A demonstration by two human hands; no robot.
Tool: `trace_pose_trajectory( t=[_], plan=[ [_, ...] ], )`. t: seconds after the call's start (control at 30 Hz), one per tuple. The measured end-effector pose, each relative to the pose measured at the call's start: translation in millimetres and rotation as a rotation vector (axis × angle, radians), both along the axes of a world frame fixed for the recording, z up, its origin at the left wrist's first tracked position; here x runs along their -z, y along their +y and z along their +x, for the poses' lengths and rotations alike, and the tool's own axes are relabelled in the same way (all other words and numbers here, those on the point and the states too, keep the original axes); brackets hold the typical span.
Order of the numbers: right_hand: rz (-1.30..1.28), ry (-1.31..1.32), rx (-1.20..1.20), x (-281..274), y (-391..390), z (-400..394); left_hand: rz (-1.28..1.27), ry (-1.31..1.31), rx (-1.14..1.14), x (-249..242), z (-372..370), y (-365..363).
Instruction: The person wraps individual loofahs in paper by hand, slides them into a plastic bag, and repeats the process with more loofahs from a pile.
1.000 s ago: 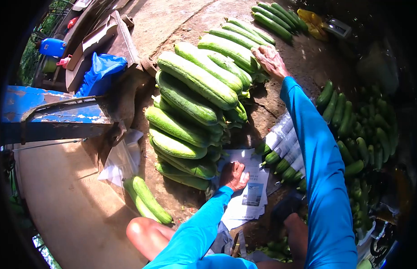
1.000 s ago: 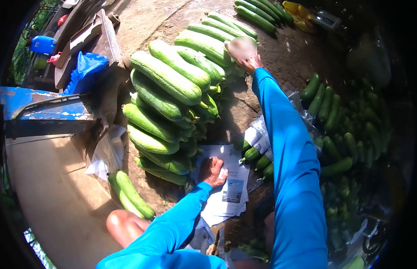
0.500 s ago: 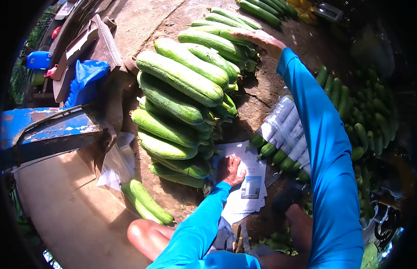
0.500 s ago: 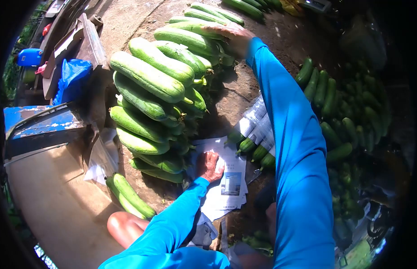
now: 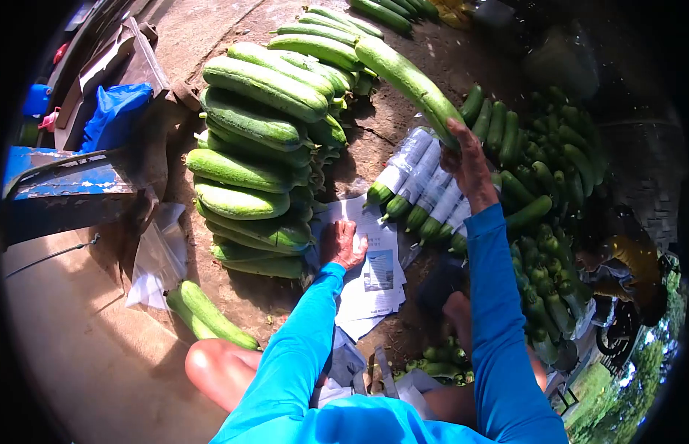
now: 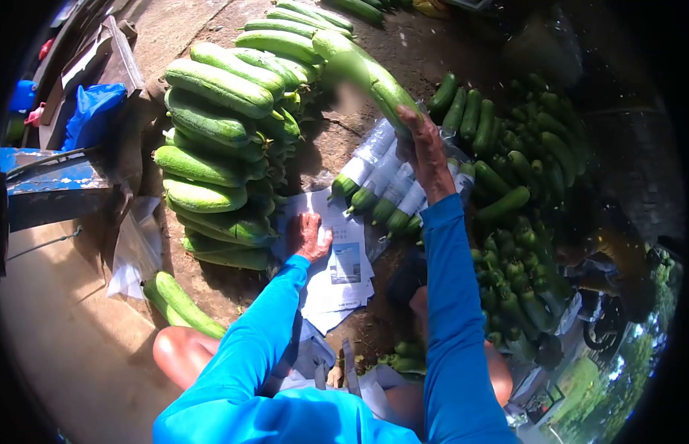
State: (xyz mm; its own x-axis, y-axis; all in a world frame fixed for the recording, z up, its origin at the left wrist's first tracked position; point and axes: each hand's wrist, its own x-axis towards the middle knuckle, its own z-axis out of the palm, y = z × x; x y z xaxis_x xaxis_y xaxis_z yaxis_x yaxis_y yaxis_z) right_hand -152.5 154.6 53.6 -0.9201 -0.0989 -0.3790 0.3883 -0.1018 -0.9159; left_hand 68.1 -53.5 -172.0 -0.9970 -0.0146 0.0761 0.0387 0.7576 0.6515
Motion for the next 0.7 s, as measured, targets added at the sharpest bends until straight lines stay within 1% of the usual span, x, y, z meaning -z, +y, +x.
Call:
trace_pose_trajectory(
  t=[0.07,0.1,0.13,0.17,0.2,0.23,0.27,0.3,0.33,0.37,0.4,0.47,0.5,0.53,0.6,0.63,0.67,0.7],
  plan=[
    [-0.032,-0.064,0.19,6.1,5.7,73.2,-0.055,-0.02,0.044,-0.4,1.0,-2.8],
    [-0.061,-0.098,0.233,12.2,9.3,109.4,0.019,-0.052,0.083,-6.1,0.7,-5.9],
    [-0.111,-0.081,0.226,8.2,7.0,144.4,-0.024,-0.068,0.13,-10.4,-2.6,-9.5],
    [-0.124,-0.122,0.291,11.5,2.6,177.1,0.094,-0.148,0.145,7.0,-7.1,-11.9],
    [-0.185,-0.148,0.303,22.1,0.5,208.7,0.209,-0.239,0.159,24.2,-7.6,-14.4],
    [-0.228,-0.161,0.318,26.3,-8.2,236.2,0.736,-0.532,0.014,10.2,-11.0,-14.8],
    [-0.268,-0.181,0.337,30.0,-19.9,263.0,1.256,-0.829,-0.163,-16.0,-7.2,-10.9],
    [-0.262,-0.199,0.339,34.5,-33.0,287.3,1.443,-0.82,-0.17,-62.3,2.3,-2.6],
    [-0.259,-0.216,0.345,39.5,-47.2,310.5,1.626,-0.808,-0.181,-97.3,12.0,11.3],
    [-0.224,-0.2,0.316,46.0,-59.6,330.7,1.651,-0.713,-0.328,-76.9,23.5,29.0],
    [-0.233,-0.201,0.336,56.1,-65.9,341.9,1.852,-0.917,-0.326,-126.9,29.5,26.8],
    [0.178,-0.1,0.123,71.7,-76.1,371.3,1.93,-0.915,-0.275,-110.2,47.3,11.0],
    [0.114,-0.137,0.028,63.8,-76.8,373.0,1.878,-0.913,-0.277,-117.9,49.4,5.4],
    [0.146,-0.254,-0.161,55.0,-69.4,373.1,1.784,-0.949,-0.271,-129.3,51.7,-1.6],
    [0.229,-0.21,-0.304,62.8,-59.8,375.4,1.553,-0.872,-0.311,-122.8,50.8,-16.3],
    [0.322,-0.151,-0.236,66.8,-58.9,375.3,1.483,-0.782,-0.25,-125.5,44.5,-25.5],
    [0.458,-0.091,-0.186,71.6,-59.0,375.6,1.316,-0.829,-0.273,-128.9,46.4,-36.7],
    [0.693,0.083,-0.156,93.6,-60.1,381.6,1.207,-0.741,-0.216,-149.3,45.0,-41.7]
  ],
)
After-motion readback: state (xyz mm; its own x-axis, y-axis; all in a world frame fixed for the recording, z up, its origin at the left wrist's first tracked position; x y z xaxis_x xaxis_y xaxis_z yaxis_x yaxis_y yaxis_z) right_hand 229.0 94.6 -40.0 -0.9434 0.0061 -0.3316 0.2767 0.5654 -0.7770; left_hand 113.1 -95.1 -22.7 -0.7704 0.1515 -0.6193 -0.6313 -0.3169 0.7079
